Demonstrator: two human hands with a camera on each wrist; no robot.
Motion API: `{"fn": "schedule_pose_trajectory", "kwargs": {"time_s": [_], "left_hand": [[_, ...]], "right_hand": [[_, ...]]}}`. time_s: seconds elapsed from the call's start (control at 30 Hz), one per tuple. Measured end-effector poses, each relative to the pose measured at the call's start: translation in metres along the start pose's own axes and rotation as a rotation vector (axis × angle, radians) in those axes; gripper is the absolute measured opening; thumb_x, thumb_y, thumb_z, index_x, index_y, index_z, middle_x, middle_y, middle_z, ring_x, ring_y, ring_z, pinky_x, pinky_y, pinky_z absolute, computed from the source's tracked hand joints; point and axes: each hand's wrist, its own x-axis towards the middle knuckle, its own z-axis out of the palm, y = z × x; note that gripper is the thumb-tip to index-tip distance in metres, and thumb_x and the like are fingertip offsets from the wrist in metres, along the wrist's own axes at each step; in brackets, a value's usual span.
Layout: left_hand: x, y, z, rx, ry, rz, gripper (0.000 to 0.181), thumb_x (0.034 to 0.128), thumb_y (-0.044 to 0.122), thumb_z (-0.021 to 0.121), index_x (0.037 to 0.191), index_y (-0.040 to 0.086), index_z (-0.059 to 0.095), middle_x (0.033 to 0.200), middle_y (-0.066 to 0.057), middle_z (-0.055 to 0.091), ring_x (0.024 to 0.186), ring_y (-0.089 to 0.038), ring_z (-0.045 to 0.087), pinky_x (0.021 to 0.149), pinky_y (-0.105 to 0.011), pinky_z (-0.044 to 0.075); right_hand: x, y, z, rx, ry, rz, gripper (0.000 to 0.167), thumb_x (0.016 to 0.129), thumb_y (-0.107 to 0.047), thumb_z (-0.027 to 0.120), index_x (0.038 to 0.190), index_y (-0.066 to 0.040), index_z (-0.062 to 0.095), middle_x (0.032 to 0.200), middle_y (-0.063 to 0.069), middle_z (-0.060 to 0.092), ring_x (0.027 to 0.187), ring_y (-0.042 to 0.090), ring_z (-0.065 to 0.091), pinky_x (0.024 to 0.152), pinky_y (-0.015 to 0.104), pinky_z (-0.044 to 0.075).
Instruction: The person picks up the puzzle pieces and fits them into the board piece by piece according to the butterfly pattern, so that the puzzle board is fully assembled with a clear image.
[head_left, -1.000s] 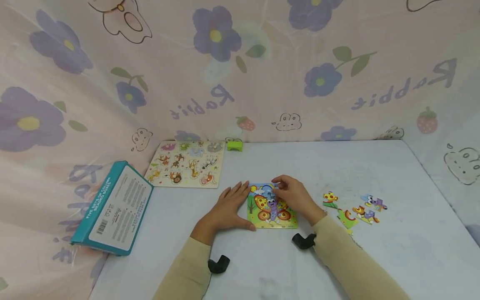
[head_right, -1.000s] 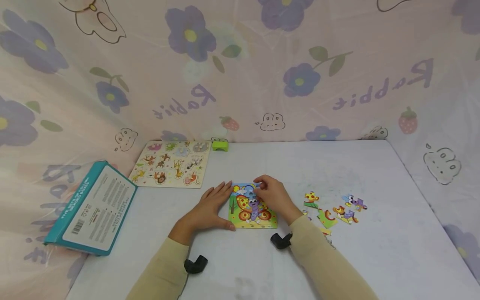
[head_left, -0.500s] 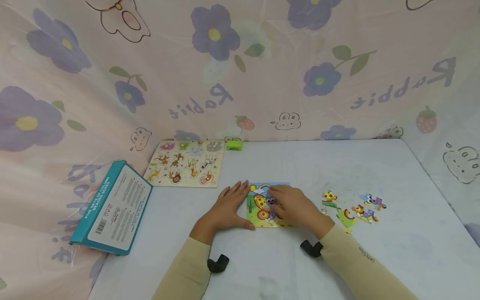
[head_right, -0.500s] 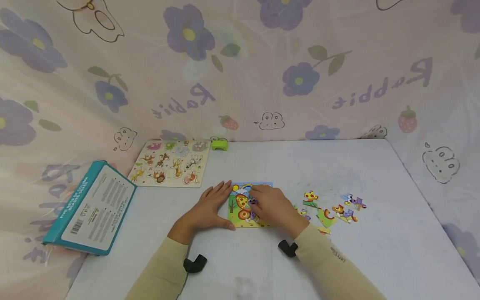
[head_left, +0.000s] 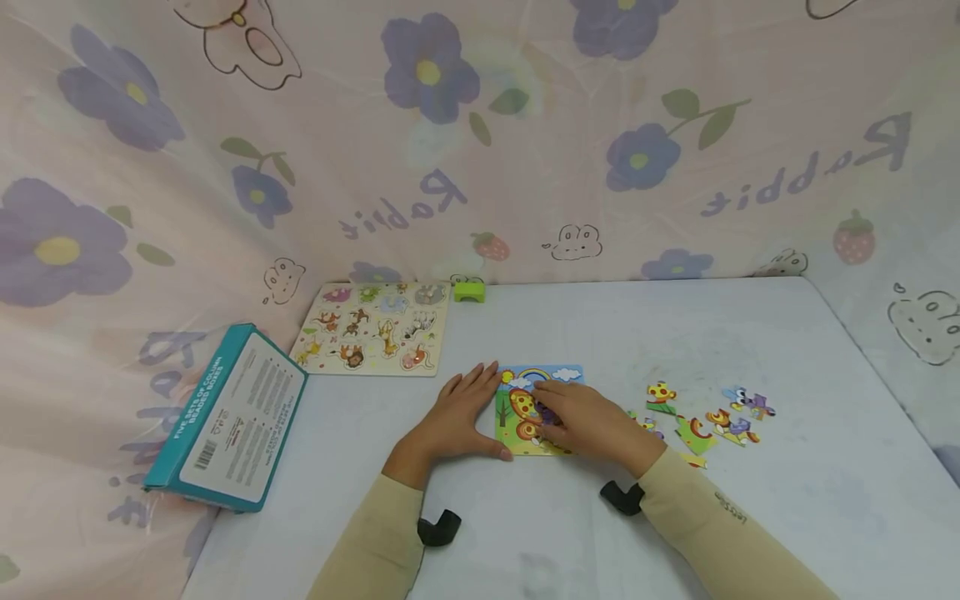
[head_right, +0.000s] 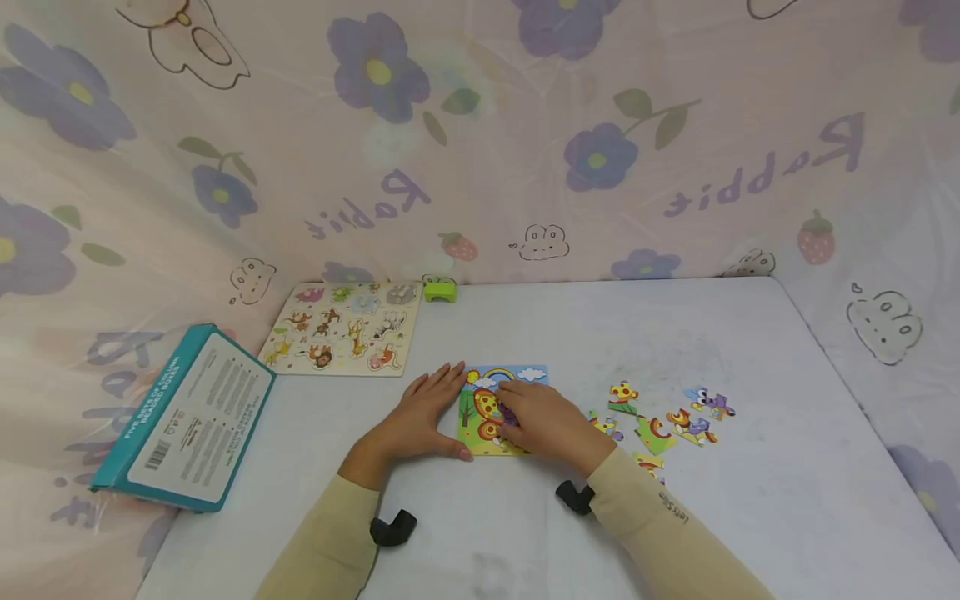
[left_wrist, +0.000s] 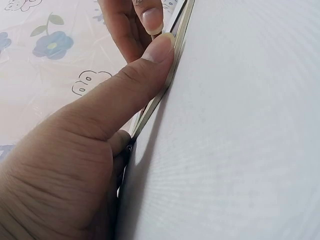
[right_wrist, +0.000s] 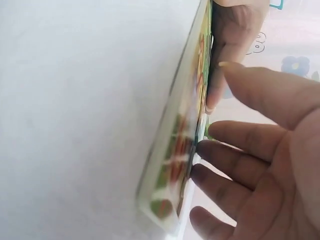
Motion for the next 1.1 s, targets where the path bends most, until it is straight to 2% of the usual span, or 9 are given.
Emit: {"fn": "schedule_pose_trajectory", "kwargs": {"time_s": [0.2,0.33,0.47,0.57,0.67,0.77,0.9,1.1], "left_hand": [[-0.001,-0.001,0.002,-0.007,0.003,0.006,0.137,0.0750,0.079,0.085,0.176,0.014,0.020,0.182,0.005,0.006,0.165,-0.015,-0.002,0.131,-0.048,0.000],[-0.001,-0.001,0.003,-0.006,-0.001,0.004,0.137,0.0747,0.079,0.085,0.176,0.015,0.020,0.182,0.005,0.006,0.165,-0.015,-0.003,0.131,-0.047,0.000],[0.000,-0.001,0.002,-0.004,-0.003,-0.004,0.137,0.0744,0.078,0.086,0.176,0.015,0.019,0.182,0.007,0.005,0.165,-0.014,-0.003,0.131,-0.045,-0.001],[-0.001,0.000,0.001,-0.008,0.001,-0.009,0.137,0.0741,0.077,0.088,0.176,0.015,0.019,0.181,0.008,0.005,0.165,-0.014,-0.003,0.131,-0.045,-0.001],[-0.001,0.000,0.001,-0.016,0.007,-0.010,0.137,0.0740,0.075,0.089,0.176,0.016,0.020,0.182,0.007,0.007,0.165,-0.014,-0.002,0.131,-0.045,-0.001],[-0.001,0.000,0.001,-0.025,0.009,-0.008,0.136,0.0742,0.074,0.089,0.176,0.016,0.020,0.182,0.006,0.007,0.165,-0.015,-0.002,0.131,-0.045,0.000],[0.000,0.000,0.001,-0.026,0.008,-0.011,0.136,0.0742,0.075,0.089,0.176,0.016,0.020,0.182,0.007,0.007,0.165,-0.014,-0.002,0.131,-0.045,-0.001],[-0.001,0.001,0.000,-0.023,0.005,-0.016,0.136,0.0740,0.075,0.089,0.176,0.015,0.020,0.182,0.007,0.007,0.165,-0.013,-0.003,0.131,-0.044,-0.001]], "right_hand": [[-0.005,0.004,0.001,0.145,0.031,0.010,0.058,0.107,-0.029,0.074,0.153,0.003,0.059,0.158,0.023,0.055,0.146,0.044,0.051,0.117,0.061,0.043],[-0.017,0.008,-0.004,0.291,0.104,0.048,0.060,0.108,-0.033,0.072,0.157,-0.001,0.057,0.161,0.019,0.052,0.149,0.043,0.047,0.118,0.064,0.040],[-0.035,0.016,-0.012,0.419,0.187,0.070,0.058,0.109,-0.034,0.071,0.157,-0.004,0.056,0.157,0.014,0.056,0.143,0.041,0.053,0.113,0.064,0.045],[-0.051,0.025,-0.020,0.505,0.265,0.085,0.049,0.113,-0.027,0.065,0.157,-0.007,0.057,0.153,0.013,0.059,0.136,0.037,0.059,0.109,0.055,0.052],[-0.069,0.038,-0.027,0.610,0.351,0.091,0.041,0.117,-0.019,0.053,0.157,-0.009,0.056,0.151,0.015,0.061,0.131,0.032,0.063,0.105,0.036,0.054],[-0.086,0.050,-0.032,0.739,0.418,0.054,0.042,0.120,-0.012,0.038,0.158,-0.004,0.052,0.148,0.023,0.061,0.128,0.028,0.064,0.102,0.025,0.053],[-0.106,0.064,-0.034,0.835,0.458,0.011,0.048,0.121,-0.014,0.026,0.161,0.000,0.047,0.147,0.029,0.057,0.129,0.027,0.064,0.103,0.028,0.053],[-0.126,0.086,-0.026,0.886,0.535,0.052,0.049,0.121,-0.019,0.028,0.162,0.000,0.046,0.147,0.026,0.058,0.129,0.030,0.063,0.104,0.027,0.053]]}}
